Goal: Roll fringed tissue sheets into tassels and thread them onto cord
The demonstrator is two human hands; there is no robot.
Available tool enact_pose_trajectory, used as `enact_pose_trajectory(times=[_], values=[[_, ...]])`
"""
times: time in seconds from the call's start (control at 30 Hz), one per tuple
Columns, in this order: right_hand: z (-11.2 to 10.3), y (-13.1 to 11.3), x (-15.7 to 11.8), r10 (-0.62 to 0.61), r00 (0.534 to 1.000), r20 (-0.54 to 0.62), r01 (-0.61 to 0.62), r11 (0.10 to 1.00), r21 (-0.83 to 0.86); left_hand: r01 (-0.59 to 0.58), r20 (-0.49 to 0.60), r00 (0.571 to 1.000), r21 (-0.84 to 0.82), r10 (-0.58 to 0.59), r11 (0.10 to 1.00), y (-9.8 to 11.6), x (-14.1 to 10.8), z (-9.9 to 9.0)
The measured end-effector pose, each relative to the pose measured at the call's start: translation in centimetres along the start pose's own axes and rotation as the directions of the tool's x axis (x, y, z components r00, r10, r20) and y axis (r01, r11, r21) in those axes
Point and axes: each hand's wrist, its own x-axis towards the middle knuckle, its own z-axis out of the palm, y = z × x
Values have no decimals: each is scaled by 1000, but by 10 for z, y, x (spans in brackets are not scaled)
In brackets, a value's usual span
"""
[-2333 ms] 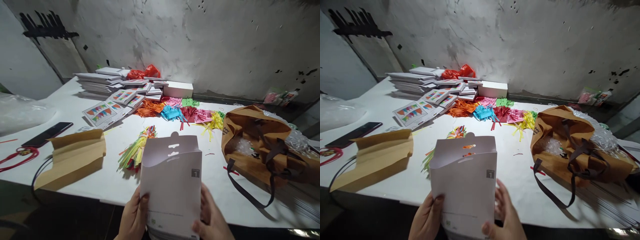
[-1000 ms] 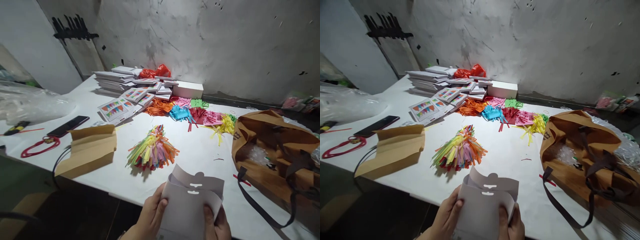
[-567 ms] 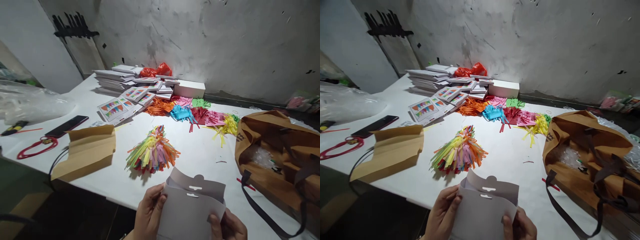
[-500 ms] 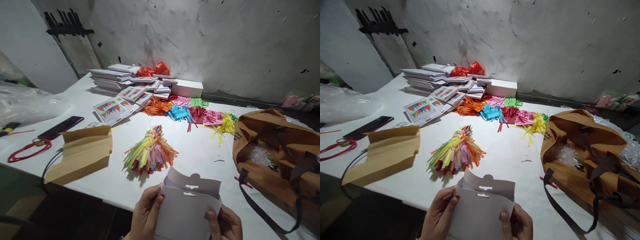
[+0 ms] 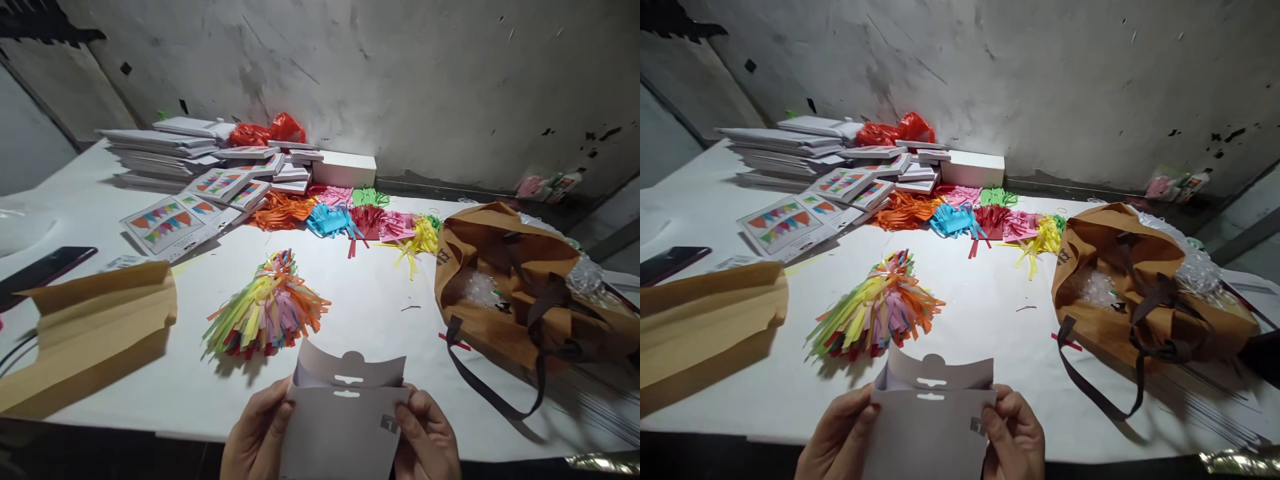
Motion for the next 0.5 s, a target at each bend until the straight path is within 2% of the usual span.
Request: enact_pose_trajectory(times=[0.13, 0.27, 0.37, 0.5], values=[[3, -1, -1, -73, 997, 1, 73, 997, -9, -14, -5, 1000, 16, 14, 1000, -5, -3, -3], [8, 2, -4, -166, 981, -104, 159, 985, -72, -25, -10, 1000, 27, 25, 999, -11, -3, -5], [10, 4, -6, -146, 979, -143, 124, 981, -148, -22, -33, 999, 46, 24, 999, -15, -2, -7], [12, 3, -6, -102, 989, -110, 81, 981, -177, -42, -9, 999, 54, 43, 998, -15, -3, -8]])
